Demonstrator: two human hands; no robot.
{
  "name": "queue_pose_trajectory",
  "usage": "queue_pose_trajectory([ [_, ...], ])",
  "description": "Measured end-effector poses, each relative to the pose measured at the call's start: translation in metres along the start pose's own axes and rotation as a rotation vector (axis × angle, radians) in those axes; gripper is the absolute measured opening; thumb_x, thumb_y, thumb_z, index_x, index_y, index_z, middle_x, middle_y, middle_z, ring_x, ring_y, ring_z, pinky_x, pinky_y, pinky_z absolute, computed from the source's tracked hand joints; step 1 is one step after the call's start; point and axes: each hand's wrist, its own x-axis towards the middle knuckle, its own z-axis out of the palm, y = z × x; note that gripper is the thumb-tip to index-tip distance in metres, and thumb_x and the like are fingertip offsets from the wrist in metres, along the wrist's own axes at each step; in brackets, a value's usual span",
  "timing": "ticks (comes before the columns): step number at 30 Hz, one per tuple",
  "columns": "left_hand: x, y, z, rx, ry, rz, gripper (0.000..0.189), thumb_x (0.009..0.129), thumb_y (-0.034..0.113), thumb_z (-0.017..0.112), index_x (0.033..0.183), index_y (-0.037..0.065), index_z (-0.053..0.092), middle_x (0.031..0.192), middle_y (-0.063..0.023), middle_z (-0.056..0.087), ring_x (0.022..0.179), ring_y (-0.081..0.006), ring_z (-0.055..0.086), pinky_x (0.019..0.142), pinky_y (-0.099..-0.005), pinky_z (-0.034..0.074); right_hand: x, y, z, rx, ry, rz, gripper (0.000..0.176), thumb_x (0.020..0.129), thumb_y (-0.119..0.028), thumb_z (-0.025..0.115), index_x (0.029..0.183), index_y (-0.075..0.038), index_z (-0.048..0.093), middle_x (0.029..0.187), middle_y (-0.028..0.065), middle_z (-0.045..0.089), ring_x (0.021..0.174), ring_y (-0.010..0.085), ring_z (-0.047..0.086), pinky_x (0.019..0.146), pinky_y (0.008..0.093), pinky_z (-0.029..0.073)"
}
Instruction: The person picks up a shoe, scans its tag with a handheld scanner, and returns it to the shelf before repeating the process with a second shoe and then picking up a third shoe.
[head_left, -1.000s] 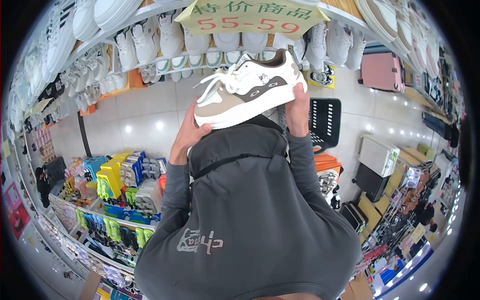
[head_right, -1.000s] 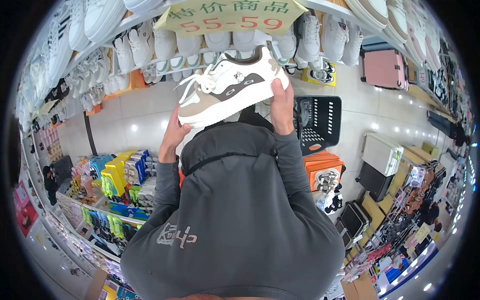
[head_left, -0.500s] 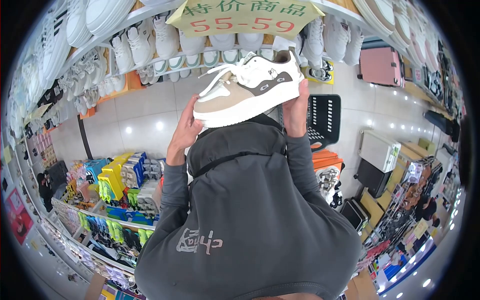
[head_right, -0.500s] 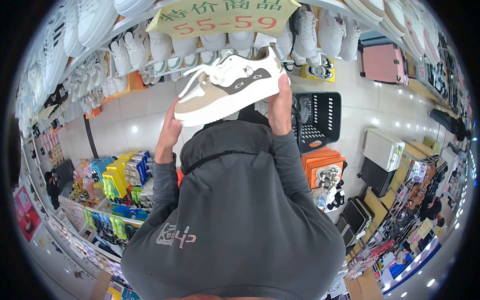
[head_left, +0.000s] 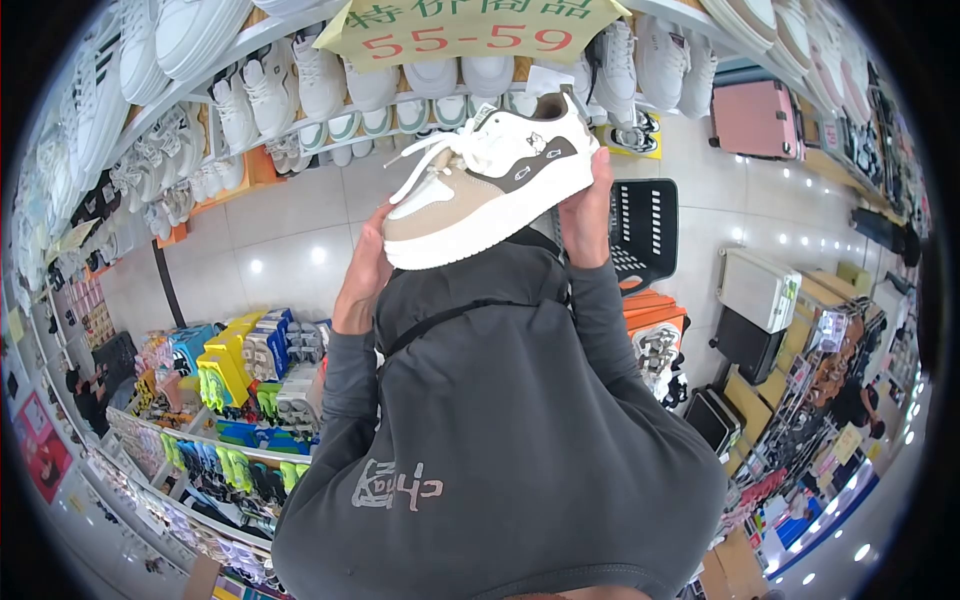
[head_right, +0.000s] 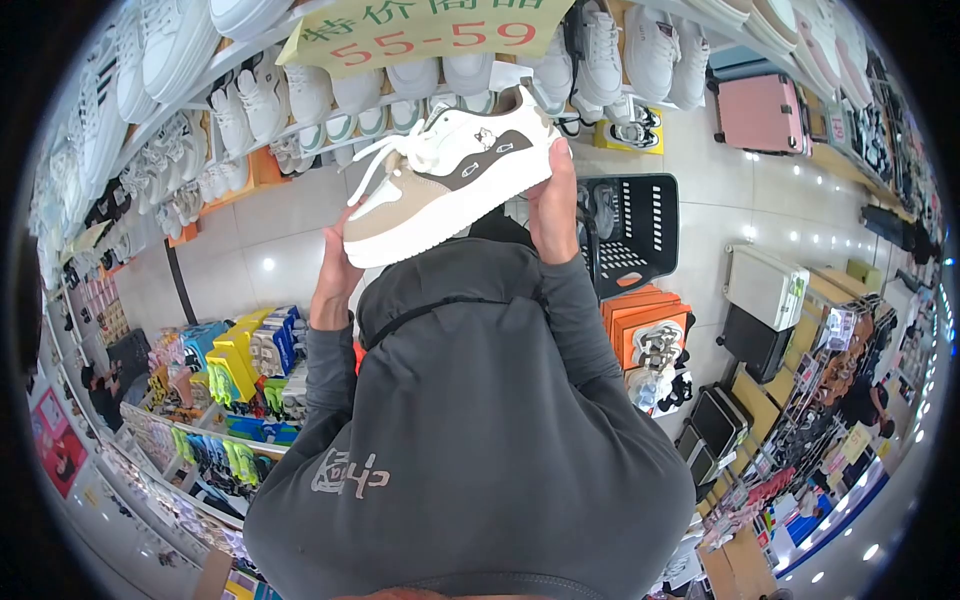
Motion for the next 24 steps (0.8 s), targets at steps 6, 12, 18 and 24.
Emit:
queue_pose_trajectory([
  [6, -0.002, -0.005, 0.009, -0.076, 0.038, -0.071, 0.088, 0.106, 0.065, 0.034, 0.158, -0.006, 0.027, 0.160, -0.0192, 0.038, 0.148, -0.0276, 0.039, 0.120, -0.0407, 0.034, -0.002, -0.003, 0.001, -0.009, -0.007, 0.019, 0.061, 0.109, -0.056, 0.038, 0.140, -0.007, 0.055, 0.131, 0.0047, 0.067, 0.120, 0.0160, 0.064, 0.101, 0.0338, 0.048],
  [12, -0.005, -0.009, 0.014, -0.147, 0.062, -0.088, 0.086, 0.106, 0.065, 0.033, 0.156, -0.006, 0.031, 0.153, -0.0190, 0.046, 0.140, -0.0275, 0.047, 0.115, -0.0411, 0.039, -0.003, -0.012, 0.002, -0.060, -0.058, 0.142, 0.062, 0.108, -0.057, 0.038, 0.139, -0.006, 0.055, 0.130, 0.0080, 0.067, 0.113, 0.0173, 0.068, 0.091, 0.0332, 0.055],
  [18, 0.002, 0.005, 0.027, -0.121, -0.126, 0.041, 0.085, 0.105, 0.069, 0.029, 0.146, -0.004, 0.044, 0.128, -0.0157, 0.062, 0.106, -0.0242, 0.063, 0.093, -0.0391, 0.050, 0.008, 0.007, -0.016, -0.014, -0.107, 0.394, 0.072, 0.102, -0.068, 0.043, 0.143, -0.010, 0.050, 0.130, 0.0088, 0.065, 0.116, 0.0200, 0.065, 0.094, 0.0419, 0.055],
  [24, 0.001, 0.022, 0.042, -0.024, 0.045, 0.018, 0.085, 0.105, 0.069, 0.025, 0.145, -0.003, 0.046, 0.115, -0.0148, 0.068, 0.092, -0.0251, 0.067, 0.090, -0.0391, 0.051, 0.004, 0.017, -0.013, 0.010, -0.077, 0.498, 0.075, 0.103, -0.070, 0.039, 0.142, -0.008, 0.052, 0.124, 0.0120, 0.069, 0.109, 0.0225, 0.070, 0.085, 0.0420, 0.061],
])
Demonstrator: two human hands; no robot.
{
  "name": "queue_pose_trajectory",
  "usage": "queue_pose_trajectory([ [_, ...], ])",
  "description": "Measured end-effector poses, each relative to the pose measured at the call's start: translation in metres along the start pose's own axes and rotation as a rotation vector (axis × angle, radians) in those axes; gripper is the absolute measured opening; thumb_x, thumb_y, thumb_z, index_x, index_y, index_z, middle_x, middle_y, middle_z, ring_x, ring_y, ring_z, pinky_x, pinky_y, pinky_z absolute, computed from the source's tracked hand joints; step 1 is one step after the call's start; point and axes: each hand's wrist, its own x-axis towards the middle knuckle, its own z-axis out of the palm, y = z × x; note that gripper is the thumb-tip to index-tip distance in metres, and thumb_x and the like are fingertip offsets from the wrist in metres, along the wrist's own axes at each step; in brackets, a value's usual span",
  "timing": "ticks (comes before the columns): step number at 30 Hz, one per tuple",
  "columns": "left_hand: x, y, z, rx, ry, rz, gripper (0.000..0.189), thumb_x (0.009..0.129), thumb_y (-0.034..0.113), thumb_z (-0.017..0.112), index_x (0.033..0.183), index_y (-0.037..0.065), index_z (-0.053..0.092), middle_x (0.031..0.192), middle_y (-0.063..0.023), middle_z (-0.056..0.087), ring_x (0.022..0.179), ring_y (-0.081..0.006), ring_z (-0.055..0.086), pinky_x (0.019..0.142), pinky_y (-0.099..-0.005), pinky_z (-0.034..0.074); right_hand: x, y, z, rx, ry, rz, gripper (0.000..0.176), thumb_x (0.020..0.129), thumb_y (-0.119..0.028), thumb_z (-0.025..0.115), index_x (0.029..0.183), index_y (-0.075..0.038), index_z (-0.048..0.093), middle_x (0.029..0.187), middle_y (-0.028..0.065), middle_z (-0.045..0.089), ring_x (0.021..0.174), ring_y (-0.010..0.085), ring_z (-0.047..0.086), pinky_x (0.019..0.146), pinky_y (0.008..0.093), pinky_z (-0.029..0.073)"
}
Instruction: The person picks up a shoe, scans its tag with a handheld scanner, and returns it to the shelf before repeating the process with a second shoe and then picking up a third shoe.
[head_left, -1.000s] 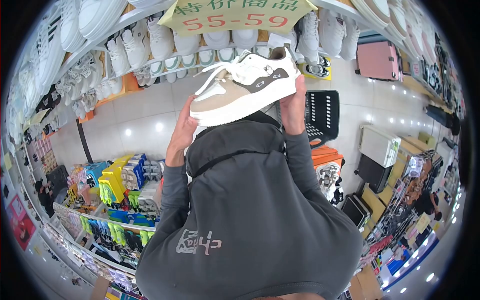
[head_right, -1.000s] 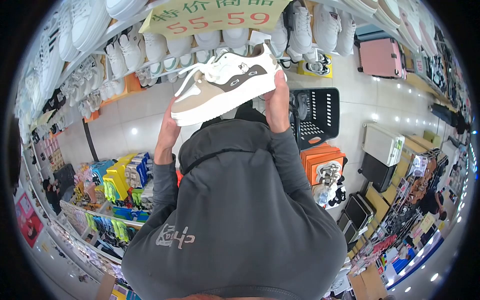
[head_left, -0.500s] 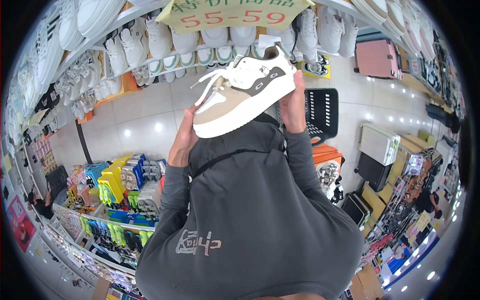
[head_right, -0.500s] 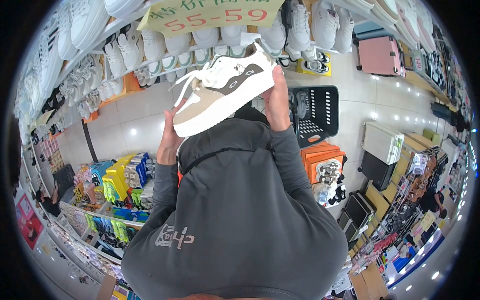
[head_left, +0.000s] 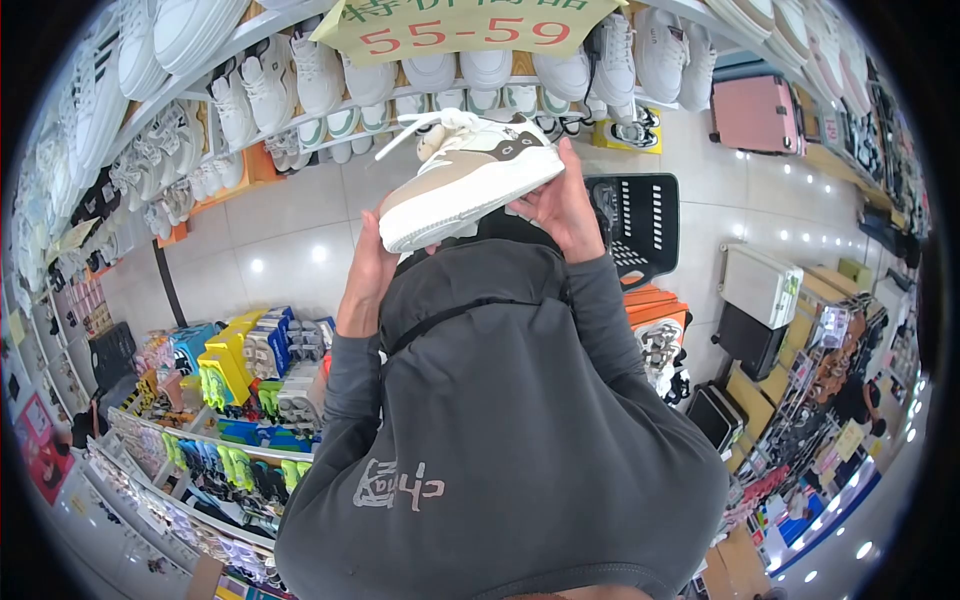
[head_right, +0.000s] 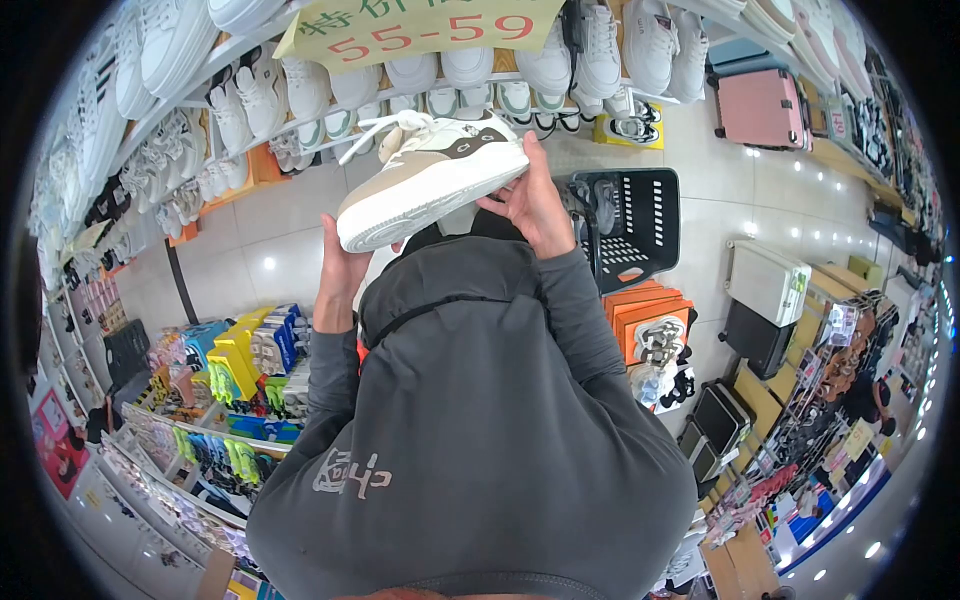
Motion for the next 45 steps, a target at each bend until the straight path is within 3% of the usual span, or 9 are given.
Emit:
queue_pose_trajectory([
  [19, 0.010, 0.004, -0.003, -0.137, -0.005, -0.149, 0.085, 0.105, 0.070, 0.022, 0.143, -0.001, 0.052, 0.117, -0.0169, 0.068, 0.094, -0.0292, 0.065, 0.084, -0.0455, 0.052, 0.005, -0.002, -0.007, -0.022, -0.041, -0.079, 0.066, 0.103, -0.062, 0.046, 0.144, -0.010, 0.050, 0.129, 0.0111, 0.065, 0.115, 0.0224, 0.066, 0.094, 0.0460, 0.057],
  [23, 0.011, -0.001, -0.002, -0.281, -0.028, -0.316, 0.089, 0.105, 0.070, 0.023, 0.148, -0.005, 0.046, 0.127, -0.0251, 0.065, 0.104, -0.0363, 0.068, 0.086, -0.0473, 0.057, -0.003, -0.018, 0.003, -0.081, -0.062, -0.208, 0.059, 0.106, -0.053, 0.043, 0.145, -0.009, 0.050, 0.131, 0.0083, 0.065, 0.116, 0.0196, 0.065, 0.092, 0.0431, 0.057],
  [25, 0.010, -0.007, -0.004, -0.300, -0.106, -0.378, 0.093, 0.103, 0.072, 0.025, 0.155, -0.005, 0.034, 0.142, -0.0276, 0.057, 0.121, -0.0440, 0.064, 0.097, -0.0525, 0.056, -0.011, -0.027, 0.009, -0.109, -0.071, -0.265, 0.054, 0.107, -0.046, 0.045, 0.142, -0.005, 0.053, 0.125, 0.0058, 0.068, 0.109, 0.0153, 0.068, 0.087, 0.0319, 0.056],
  [27, 0.007, -0.026, -0.018, -0.430, -0.180, -0.423, 0.073, 0.108, 0.058, 0.035, 0.157, 0.004, 0.036, 0.151, -0.0161, 0.052, 0.135, -0.0289, 0.056, 0.110, -0.0442, 0.050, 0.000, -0.022, -0.007, -0.207, -0.089, -0.293, 0.051, 0.107, -0.043, 0.049, 0.139, -0.004, 0.056, 0.122, 0.0048, 0.068, 0.104, 0.0130, 0.067, 0.083, 0.0298, 0.055],
  [29, 0.004, -0.034, -0.015, -0.292, -0.040, -0.413, 0.069, 0.109, 0.053, 0.041, 0.157, 0.005, 0.036, 0.153, -0.0147, 0.051, 0.137, -0.0265, 0.054, 0.114, -0.0408, 0.047, -0.003, -0.025, 0.003, -0.171, -0.101, -0.347, 0.050, 0.107, -0.038, 0.052, 0.138, 0.000, 0.057, 0.124, 0.0056, 0.067, 0.108, 0.0122, 0.064, 0.091, 0.0291, 0.052],
  [33, 0.006, -0.060, -0.021, -0.431, -0.270, -0.309, 0.076, 0.103, 0.052, 0.056, 0.159, 0.006, 0.031, 0.158, -0.0119, 0.045, 0.141, -0.0269, 0.049, 0.115, -0.0439, 0.046, -0.006, -0.036, 0.015, -0.159, -0.251, -0.386, 0.051, 0.108, -0.035, 0.052, 0.140, 0.004, 0.054, 0.130, 0.0079, 0.065, 0.116, 0.0151, 0.062, 0.102, 0.0310, 0.047],
  [37, 0.007, -0.064, -0.032, -0.215, -0.356, -0.413, 0.108, 0.072, 0.034, 0.096, 0.156, 0.004, 0.036, 0.150, -0.0078, 0.051, 0.134, -0.0229, 0.054, 0.111, -0.0409, 0.049, -0.013, -0.043, 0.035, -0.073, -0.345, -0.357, 0.054, 0.109, -0.037, 0.047, 0.144, 0.003, 0.051, 0.138, 0.0095, 0.063, 0.124, 0.0167, 0.059, 0.108, 0.0322, 0.044],
  [43, 0.007, -0.052, -0.018, -0.016, -0.379, -0.273, 0.084, 0.073, 0.006, 0.089, 0.147, 0.001, 0.050, 0.140, -0.0068, 0.060, 0.127, -0.0175, 0.057, 0.107, -0.0363, 0.048, -0.025, -0.040, 0.044, -0.057, -0.376, -0.308, 0.057, 0.113, -0.041, 0.038, 0.148, 0.002, 0.046, 0.142, 0.0100, 0.059, 0.128, 0.0172, 0.056, 0.112, 0.0340, 0.041],
  [45, 0.007, -0.038, -0.003, 0.110, -0.371, -0.214, 0.080, 0.073, 0.005, 0.089, 0.144, 0.001, 0.053, 0.138, -0.0066, 0.062, 0.126, -0.0179, 0.058, 0.108, -0.0367, 0.047, -0.040, -0.036, 0.048, -0.375, -0.294, -0.321, 0.055, 0.113, -0.039, 0.041, 0.148, 0.002, 0.047, 0.142, 0.0079, 0.058, 0.126, 0.0144, 0.055, 0.109, 0.0325, 0.043],
])
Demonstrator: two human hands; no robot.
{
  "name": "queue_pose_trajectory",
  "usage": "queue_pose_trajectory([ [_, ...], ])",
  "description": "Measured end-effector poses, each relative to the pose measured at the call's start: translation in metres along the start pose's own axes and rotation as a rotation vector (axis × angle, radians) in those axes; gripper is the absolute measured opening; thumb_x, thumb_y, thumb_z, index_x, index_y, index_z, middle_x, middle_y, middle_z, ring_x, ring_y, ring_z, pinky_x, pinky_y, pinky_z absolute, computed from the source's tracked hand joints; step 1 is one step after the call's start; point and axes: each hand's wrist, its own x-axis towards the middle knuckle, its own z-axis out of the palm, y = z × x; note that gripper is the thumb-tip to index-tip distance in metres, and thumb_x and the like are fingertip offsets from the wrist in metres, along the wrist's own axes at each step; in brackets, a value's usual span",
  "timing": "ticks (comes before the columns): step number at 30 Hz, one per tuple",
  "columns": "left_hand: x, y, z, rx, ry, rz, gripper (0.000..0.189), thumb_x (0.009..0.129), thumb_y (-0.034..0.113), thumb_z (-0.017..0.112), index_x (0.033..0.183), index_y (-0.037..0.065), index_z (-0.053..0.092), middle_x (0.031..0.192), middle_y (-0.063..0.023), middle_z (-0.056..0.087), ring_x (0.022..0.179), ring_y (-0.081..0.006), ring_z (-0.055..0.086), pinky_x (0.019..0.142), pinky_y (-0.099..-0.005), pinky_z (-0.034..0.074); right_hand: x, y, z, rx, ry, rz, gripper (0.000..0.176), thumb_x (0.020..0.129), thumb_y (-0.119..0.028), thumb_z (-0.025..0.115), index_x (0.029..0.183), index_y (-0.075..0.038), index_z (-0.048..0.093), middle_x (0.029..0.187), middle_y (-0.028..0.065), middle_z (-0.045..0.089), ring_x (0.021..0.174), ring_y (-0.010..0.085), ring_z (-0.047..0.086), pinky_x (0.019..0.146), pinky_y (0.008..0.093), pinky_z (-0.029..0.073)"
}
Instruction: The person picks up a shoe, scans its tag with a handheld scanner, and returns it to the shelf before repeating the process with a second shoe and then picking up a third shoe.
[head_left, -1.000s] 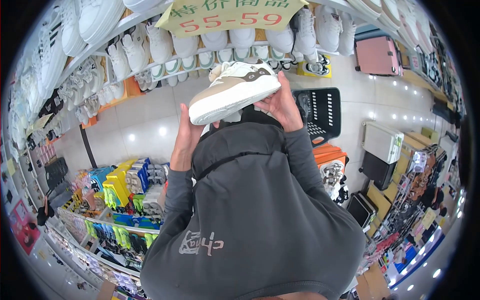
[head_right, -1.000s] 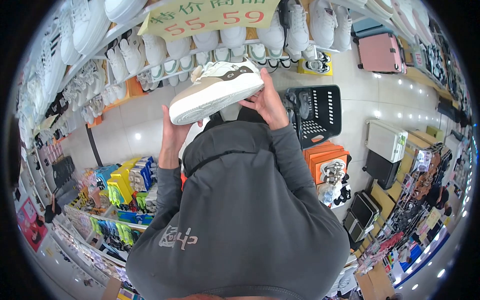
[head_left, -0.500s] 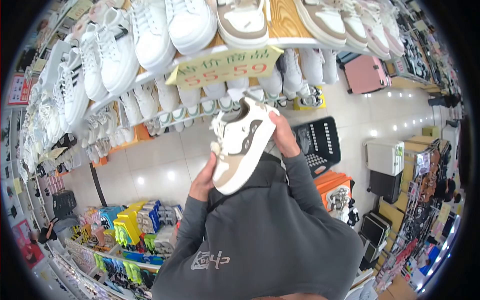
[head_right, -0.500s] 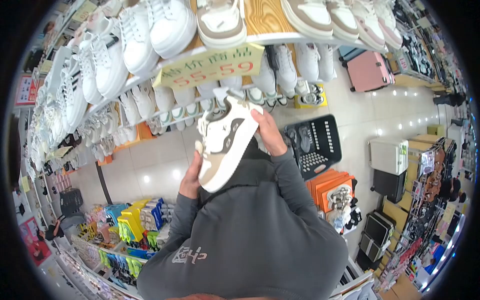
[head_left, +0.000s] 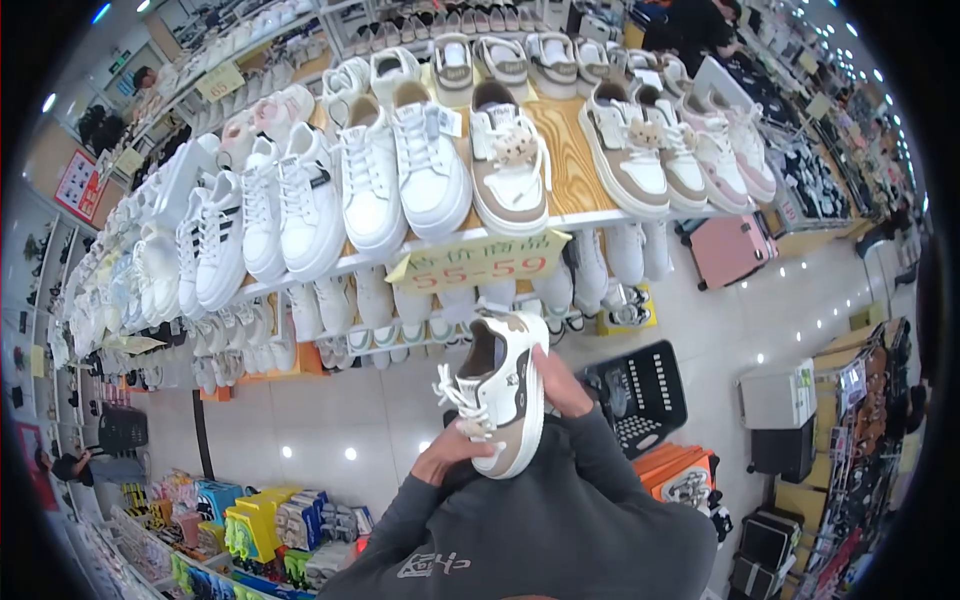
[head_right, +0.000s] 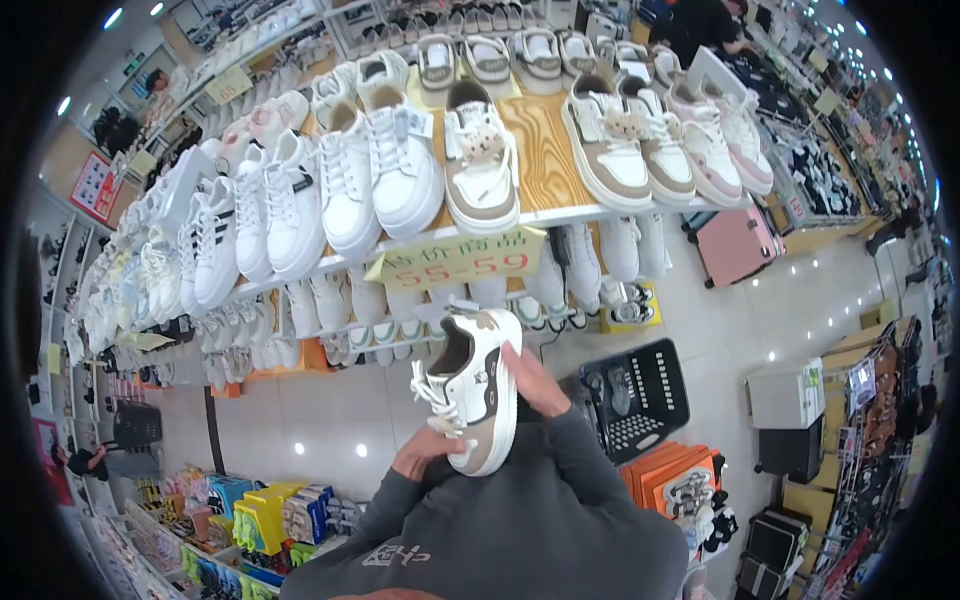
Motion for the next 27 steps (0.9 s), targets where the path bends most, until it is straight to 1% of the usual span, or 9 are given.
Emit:
queue_pose_trajectory([
  [1, -0.002, 0.011, 0.009, -0.002, 0.007, 0.026, 0.079, 0.074, 0.004, 0.088, 0.144, 0.002, 0.053, 0.136, -0.0062, 0.063, 0.125, -0.0185, 0.058, 0.109, -0.0375, 0.047, -0.002, 0.007, 0.001, 0.060, -0.014, -0.020, 0.051, 0.112, -0.034, 0.046, 0.148, 0.002, 0.046, 0.141, 0.0071, 0.058, 0.124, 0.0131, 0.054, 0.106, 0.0315, 0.044],
  [4, -0.002, 0.024, 0.021, 0.014, 0.056, 0.100, 0.079, 0.073, 0.004, 0.090, 0.144, 0.003, 0.054, 0.137, -0.0064, 0.063, 0.125, -0.0189, 0.059, 0.109, -0.0374, 0.047, -0.015, 0.011, 0.002, -0.062, -0.151, -0.068, 0.048, 0.112, -0.027, 0.047, 0.150, 0.002, 0.044, 0.140, 0.0068, 0.058, 0.124, 0.0136, 0.054, 0.106, 0.0323, 0.044],
  [8, -0.010, 0.037, 0.031, 0.070, 0.184, 0.261, 0.087, 0.071, 0.007, 0.094, 0.146, 0.004, 0.051, 0.139, -0.0064, 0.060, 0.126, -0.0197, 0.058, 0.108, -0.0387, 0.048, -0.037, -0.009, 0.010, -0.338, -0.339, -0.208, 0.059, 0.106, -0.022, 0.057, 0.156, 0.001, 0.035, 0.147, 0.0119, 0.052, 0.133, 0.0187, 0.047, 0.113, 0.0363, 0.039],
  [9, -0.011, 0.037, 0.032, 0.079, 0.218, 0.314, 0.088, 0.070, 0.008, 0.095, 0.146, 0.004, 0.050, 0.138, -0.0063, 0.060, 0.125, -0.0196, 0.058, 0.107, -0.0390, 0.049, -0.041, -0.008, 0.011, -0.331, -0.373, -0.186, 0.074, 0.099, -0.024, 0.069, 0.158, 0.001, 0.031, 0.150, 0.0152, 0.049, 0.138, 0.0218, 0.045, 0.115, 0.0379, 0.037],
  [13, -0.019, 0.036, 0.032, 0.141, 0.345, 0.383, 0.089, 0.069, 0.008, 0.094, 0.145, 0.007, 0.048, 0.134, -0.0052, 0.060, 0.124, -0.0213, 0.059, 0.106, -0.0414, 0.052, -0.055, -0.007, 0.020, -0.449, -0.434, -0.122, 0.097, 0.086, -0.030, 0.085, 0.159, 0.000, 0.027, 0.152, 0.0175, 0.047, 0.140, 0.0251, 0.045, 0.116, 0.0394, 0.036],
  [16, -0.015, 0.038, 0.041, 0.136, 0.472, 0.383, 0.074, 0.073, 0.011, 0.094, 0.136, 0.003, 0.057, 0.127, -0.0067, 0.065, 0.114, -0.0186, 0.063, 0.098, -0.0365, 0.055, -0.061, -0.001, 0.029, -0.462, -0.400, -0.099, 0.098, 0.086, -0.030, 0.085, 0.159, 0.000, 0.028, 0.152, 0.0177, 0.047, 0.139, 0.0254, 0.046, 0.116, 0.0393, 0.037],
  [17, -0.012, 0.033, 0.040, 0.163, 0.503, 0.411, 0.067, 0.074, 0.012, 0.094, 0.131, 0.003, 0.060, 0.121, -0.0066, 0.067, 0.108, -0.0173, 0.065, 0.093, -0.0354, 0.058, -0.063, -0.001, 0.033, -0.433, -0.376, -0.131, 0.094, 0.085, -0.030, 0.087, 0.156, 0.000, 0.034, 0.150, 0.0172, 0.050, 0.137, 0.0252, 0.048, 0.115, 0.0393, 0.038],
  [20, -0.004, 0.029, 0.045, 0.189, 0.524, 0.479, 0.064, 0.076, 0.016, 0.092, 0.131, 0.003, 0.060, 0.119, -0.0065, 0.067, 0.106, -0.0161, 0.066, 0.091, -0.0348, 0.058, -0.062, 0.006, 0.035, -0.431, -0.364, -0.159, 0.088, 0.083, -0.026, 0.088, 0.152, 0.001, 0.040, 0.145, 0.0148, 0.054, 0.134, 0.0234, 0.052, 0.112, 0.0385, 0.042],
  [27, 0.000, 0.044, 0.053, 0.365, 0.489, 0.361, 0.057, 0.080, 0.022, 0.089, 0.127, 0.004, 0.062, 0.118, -0.0066, 0.068, 0.107, -0.0173, 0.066, 0.092, -0.0344, 0.056, -0.059, 0.018, 0.032, -0.261, -0.278, -0.209, 0.086, 0.078, -0.020, 0.091, 0.147, 0.001, 0.045, 0.140, 0.0121, 0.059, 0.128, 0.0203, 0.056, 0.107, 0.0368, 0.046],
])
